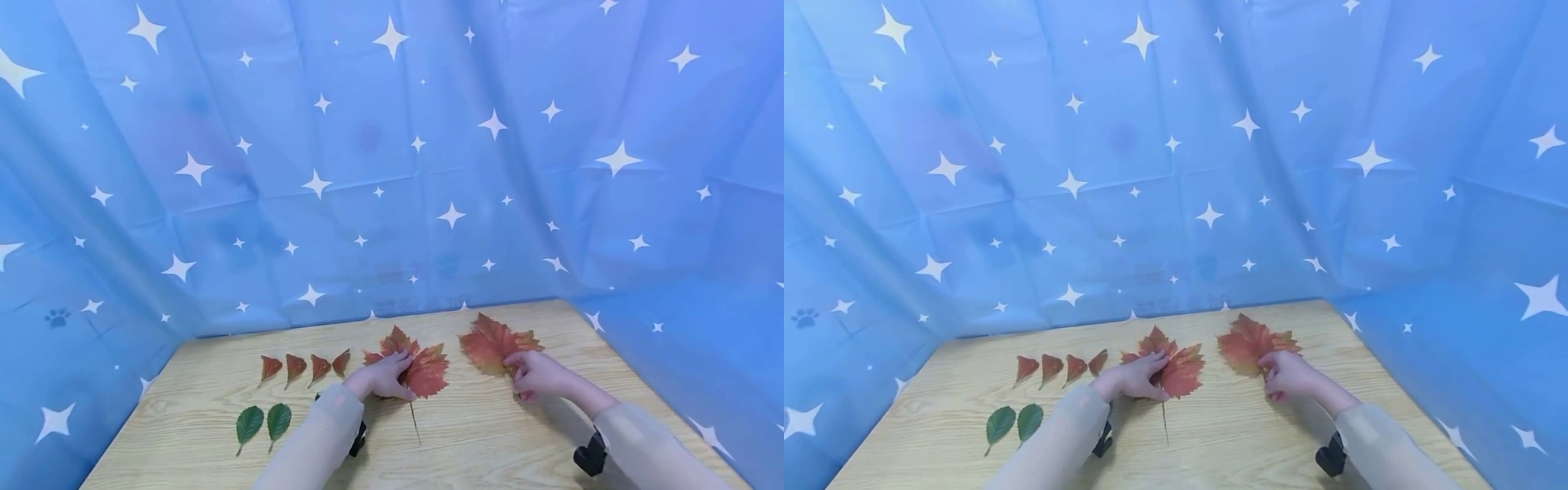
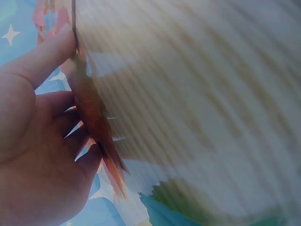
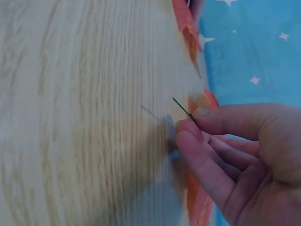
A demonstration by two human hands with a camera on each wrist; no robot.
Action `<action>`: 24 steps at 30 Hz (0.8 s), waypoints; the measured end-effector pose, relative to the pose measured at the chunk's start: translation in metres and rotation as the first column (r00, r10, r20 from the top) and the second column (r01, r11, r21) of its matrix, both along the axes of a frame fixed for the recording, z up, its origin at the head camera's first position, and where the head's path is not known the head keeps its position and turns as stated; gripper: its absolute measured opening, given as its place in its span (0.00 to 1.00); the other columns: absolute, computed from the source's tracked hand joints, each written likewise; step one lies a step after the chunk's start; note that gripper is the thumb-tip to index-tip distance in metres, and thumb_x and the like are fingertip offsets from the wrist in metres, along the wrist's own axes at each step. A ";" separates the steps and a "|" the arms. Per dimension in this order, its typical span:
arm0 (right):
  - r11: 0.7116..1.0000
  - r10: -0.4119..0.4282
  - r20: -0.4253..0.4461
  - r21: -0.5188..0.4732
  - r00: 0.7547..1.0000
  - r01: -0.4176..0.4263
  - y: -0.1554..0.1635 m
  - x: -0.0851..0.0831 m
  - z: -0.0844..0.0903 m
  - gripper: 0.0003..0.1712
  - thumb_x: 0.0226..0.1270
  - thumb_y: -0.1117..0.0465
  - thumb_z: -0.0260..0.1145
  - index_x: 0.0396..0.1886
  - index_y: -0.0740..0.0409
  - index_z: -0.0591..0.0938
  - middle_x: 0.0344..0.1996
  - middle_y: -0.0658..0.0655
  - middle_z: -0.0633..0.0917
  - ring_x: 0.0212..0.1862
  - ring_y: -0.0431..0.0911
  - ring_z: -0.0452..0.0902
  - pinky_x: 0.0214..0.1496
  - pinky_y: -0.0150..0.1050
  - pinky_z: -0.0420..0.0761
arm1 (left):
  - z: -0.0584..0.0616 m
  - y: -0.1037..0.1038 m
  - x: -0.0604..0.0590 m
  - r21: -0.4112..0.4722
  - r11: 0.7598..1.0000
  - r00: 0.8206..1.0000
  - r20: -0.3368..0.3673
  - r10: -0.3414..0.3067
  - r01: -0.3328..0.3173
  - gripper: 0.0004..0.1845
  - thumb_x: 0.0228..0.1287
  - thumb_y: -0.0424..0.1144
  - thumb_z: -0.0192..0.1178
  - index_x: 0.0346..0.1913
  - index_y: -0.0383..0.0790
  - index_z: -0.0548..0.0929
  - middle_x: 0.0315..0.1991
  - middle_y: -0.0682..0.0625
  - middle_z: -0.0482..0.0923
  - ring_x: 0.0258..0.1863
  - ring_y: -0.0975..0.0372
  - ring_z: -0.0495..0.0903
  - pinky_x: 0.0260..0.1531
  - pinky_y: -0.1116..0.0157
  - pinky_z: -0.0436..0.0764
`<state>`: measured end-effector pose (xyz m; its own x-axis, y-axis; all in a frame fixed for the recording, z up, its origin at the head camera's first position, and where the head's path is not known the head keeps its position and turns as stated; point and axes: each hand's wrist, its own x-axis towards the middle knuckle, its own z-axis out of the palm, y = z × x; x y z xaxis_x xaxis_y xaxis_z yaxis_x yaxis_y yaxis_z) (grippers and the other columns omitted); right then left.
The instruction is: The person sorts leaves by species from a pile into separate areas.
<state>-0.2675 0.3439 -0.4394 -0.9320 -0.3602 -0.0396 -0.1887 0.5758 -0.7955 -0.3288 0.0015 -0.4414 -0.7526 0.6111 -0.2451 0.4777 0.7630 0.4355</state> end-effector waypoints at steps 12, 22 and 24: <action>0.996 0.040 0.041 0.078 0.998 -0.043 -0.005 0.001 0.003 0.39 0.50 0.77 0.66 0.62 0.87 0.62 0.19 0.58 0.80 0.21 0.54 0.80 0.23 0.47 0.82 | 0.000 0.002 0.000 0.006 1.000 1.000 -0.017 0.007 -0.007 0.45 0.62 0.51 0.66 0.76 0.42 0.56 0.77 0.46 0.47 0.75 0.53 0.45 0.69 0.52 0.53; 0.987 0.091 0.082 0.123 0.992 -0.101 -0.006 0.004 0.007 0.39 0.50 0.76 0.67 0.63 0.85 0.63 0.17 0.59 0.80 0.21 0.54 0.80 0.23 0.47 0.81 | 0.004 0.002 -0.004 -0.004 1.000 0.998 -0.058 0.007 -0.008 0.44 0.60 0.49 0.68 0.75 0.40 0.59 0.76 0.45 0.50 0.75 0.51 0.45 0.69 0.50 0.54; 0.986 0.087 0.089 0.135 0.992 -0.099 -0.006 0.006 0.008 0.39 0.50 0.76 0.66 0.64 0.84 0.63 0.17 0.59 0.80 0.20 0.54 0.79 0.23 0.49 0.81 | 0.007 0.002 -0.004 -0.006 1.000 0.998 -0.057 0.007 -0.008 0.44 0.59 0.49 0.68 0.75 0.40 0.60 0.76 0.45 0.51 0.75 0.50 0.45 0.69 0.50 0.54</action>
